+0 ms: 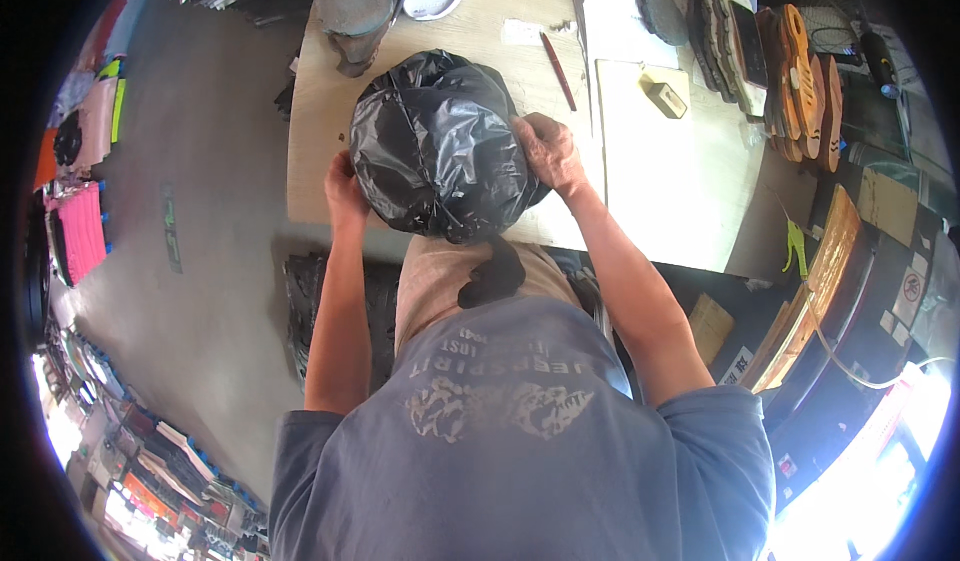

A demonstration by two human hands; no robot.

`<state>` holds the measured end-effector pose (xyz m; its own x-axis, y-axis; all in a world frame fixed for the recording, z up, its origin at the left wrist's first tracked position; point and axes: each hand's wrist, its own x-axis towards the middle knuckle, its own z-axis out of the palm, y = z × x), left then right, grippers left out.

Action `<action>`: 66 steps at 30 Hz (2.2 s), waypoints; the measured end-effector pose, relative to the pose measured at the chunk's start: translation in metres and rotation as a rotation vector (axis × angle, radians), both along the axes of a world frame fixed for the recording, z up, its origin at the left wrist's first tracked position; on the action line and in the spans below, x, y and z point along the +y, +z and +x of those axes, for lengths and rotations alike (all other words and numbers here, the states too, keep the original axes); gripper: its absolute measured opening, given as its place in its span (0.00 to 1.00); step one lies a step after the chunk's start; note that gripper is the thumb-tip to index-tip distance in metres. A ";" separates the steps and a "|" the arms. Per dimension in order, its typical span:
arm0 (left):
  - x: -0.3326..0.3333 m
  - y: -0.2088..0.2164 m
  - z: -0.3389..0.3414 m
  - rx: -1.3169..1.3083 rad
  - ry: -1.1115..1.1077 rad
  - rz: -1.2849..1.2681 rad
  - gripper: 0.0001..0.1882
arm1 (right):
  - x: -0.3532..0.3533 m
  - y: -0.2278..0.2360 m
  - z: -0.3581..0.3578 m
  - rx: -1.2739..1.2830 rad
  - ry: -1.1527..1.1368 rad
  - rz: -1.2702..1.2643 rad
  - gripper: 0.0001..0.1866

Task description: The person uses a handheld heat tool to seal the edges of stacked black shoe parts, then places them into a black plastic bag and seals it. The person then places a black sheet and a shoe last into a press machine.

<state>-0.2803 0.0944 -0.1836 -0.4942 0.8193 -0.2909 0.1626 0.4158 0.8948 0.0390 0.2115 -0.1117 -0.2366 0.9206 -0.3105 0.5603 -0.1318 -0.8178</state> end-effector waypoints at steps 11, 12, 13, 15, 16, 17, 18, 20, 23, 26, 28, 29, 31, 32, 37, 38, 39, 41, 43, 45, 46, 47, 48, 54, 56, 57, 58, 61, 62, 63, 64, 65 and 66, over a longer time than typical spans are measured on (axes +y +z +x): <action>0.006 0.012 0.014 0.468 -0.006 0.017 0.07 | 0.000 -0.038 0.000 -0.302 0.193 0.550 0.08; 0.006 0.011 0.014 0.478 -0.010 0.014 0.07 | 0.001 -0.040 0.000 -0.269 0.178 0.496 0.08; 0.006 0.010 0.016 0.495 -0.025 0.004 0.07 | 0.002 -0.042 -0.001 -0.239 0.158 0.445 0.08; 0.007 0.010 0.016 0.522 -0.031 -0.051 0.08 | 0.004 -0.040 -0.002 -0.196 0.140 0.367 0.08; 0.007 0.013 0.016 0.560 -0.034 0.017 0.08 | 0.004 -0.038 -0.003 -0.186 0.139 0.341 0.08; 0.008 0.017 0.015 0.584 -0.043 0.049 0.08 | 0.004 -0.035 -0.003 -0.176 0.140 0.315 0.08; 0.010 0.023 0.014 0.576 -0.054 0.016 0.08 | 0.005 -0.031 -0.004 -0.163 0.112 0.251 0.08; 0.009 0.041 0.009 0.836 0.059 0.143 0.10 | 0.003 -0.023 -0.005 -0.107 0.063 0.150 0.09; 0.006 0.069 0.007 0.669 0.084 0.114 0.11 | 0.003 -0.017 -0.006 -0.127 0.037 0.132 0.10; 0.012 0.078 0.019 0.291 0.045 0.070 0.16 | 0.005 -0.022 -0.009 -0.083 -0.001 0.115 0.11; 0.016 0.077 0.027 0.129 0.045 0.039 0.20 | 0.008 -0.029 -0.010 -0.078 0.003 0.116 0.12; 0.016 0.075 0.031 0.086 0.063 0.014 0.22 | 0.009 -0.031 -0.009 -0.084 0.030 0.149 0.12; 0.017 0.072 0.037 0.071 0.111 -0.043 0.26 | 0.010 -0.035 -0.007 -0.143 0.086 0.202 0.12; 0.016 0.071 0.039 0.102 0.141 -0.082 0.27 | 0.010 -0.036 -0.007 -0.190 0.109 0.208 0.12; 0.022 0.071 0.034 -0.033 0.164 -0.224 0.34 | 0.015 -0.022 -0.007 -0.261 0.069 0.026 0.15; 0.024 0.072 0.032 -0.064 0.171 -0.223 0.35 | 0.017 -0.017 -0.009 -0.273 0.038 -0.053 0.17; 0.026 0.074 0.031 -0.107 0.178 -0.227 0.36 | 0.016 -0.011 -0.009 -0.211 0.077 -0.028 0.21; 0.028 0.078 0.031 -0.097 0.173 -0.266 0.38 | 0.017 0.001 -0.012 -0.156 0.013 -0.094 0.29; 0.028 0.082 0.033 -0.072 0.159 -0.307 0.39 | 0.018 0.012 -0.013 -0.060 -0.096 -0.282 0.42; 0.028 0.085 0.032 -0.022 0.124 -0.373 0.41 | 0.017 0.019 -0.014 0.011 -0.082 -0.278 0.45; 0.029 0.085 0.031 0.007 0.102 -0.373 0.42 | 0.016 0.020 -0.015 0.032 -0.076 -0.282 0.47; 0.031 0.084 0.028 0.026 0.079 -0.391 0.43 | 0.017 0.020 -0.015 -0.062 -0.037 -0.318 0.52; 0.033 0.083 0.024 0.046 0.058 -0.410 0.44 | 0.017 0.019 -0.017 -0.037 -0.031 -0.285 0.52; 0.035 0.061 0.010 0.004 0.046 -0.406 0.49 | 0.023 0.007 -0.021 -0.073 -0.015 -0.295 0.50; 0.036 0.054 0.009 -0.017 0.038 -0.365 0.50 | 0.025 0.007 -0.021 -0.098 -0.021 -0.291 0.50; 0.037 0.051 0.009 -0.029 0.039 -0.365 0.50 | 0.024 0.008 -0.020 -0.099 -0.016 -0.257 0.50; 0.038 0.049 0.009 -0.060 0.038 -0.363 0.50 | 0.024 0.010 -0.020 -0.109 0.008 -0.251 0.51; 0.040 0.047 0.008 -0.118 0.045 -0.366 0.50 | 0.023 0.013 -0.017 -0.140 0.018 -0.253 0.54; 0.041 0.046 0.007 -0.119 0.049 -0.339 0.50 | 0.023 0.012 -0.017 -0.161 0.001 -0.256 0.54; 0.040 0.043 0.007 -0.135 0.048 -0.366 0.50 | 0.023 0.011 -0.016 -0.166 -0.007 -0.235 0.55; 0.039 0.040 0.007 -0.123 0.034 -0.356 0.47 | 0.024 0.008 -0.016 -0.170 -0.013 -0.213 0.55; 0.039 0.035 0.006 -0.125 0.012 -0.401 0.44 | 0.026 0.005 -0.015 -0.113 0.028 -0.192 0.56; 0.037 0.029 0.005 -0.114 -0.006 -0.403 0.41 | 0.027 0.001 -0.015 -0.068 0.029 -0.239 0.57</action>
<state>-0.2751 0.1311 -0.1548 -0.4355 0.6315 -0.6415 0.0755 0.7358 0.6730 0.0238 0.2381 -0.1107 -0.2329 0.8121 -0.5350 0.6196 -0.3001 -0.7253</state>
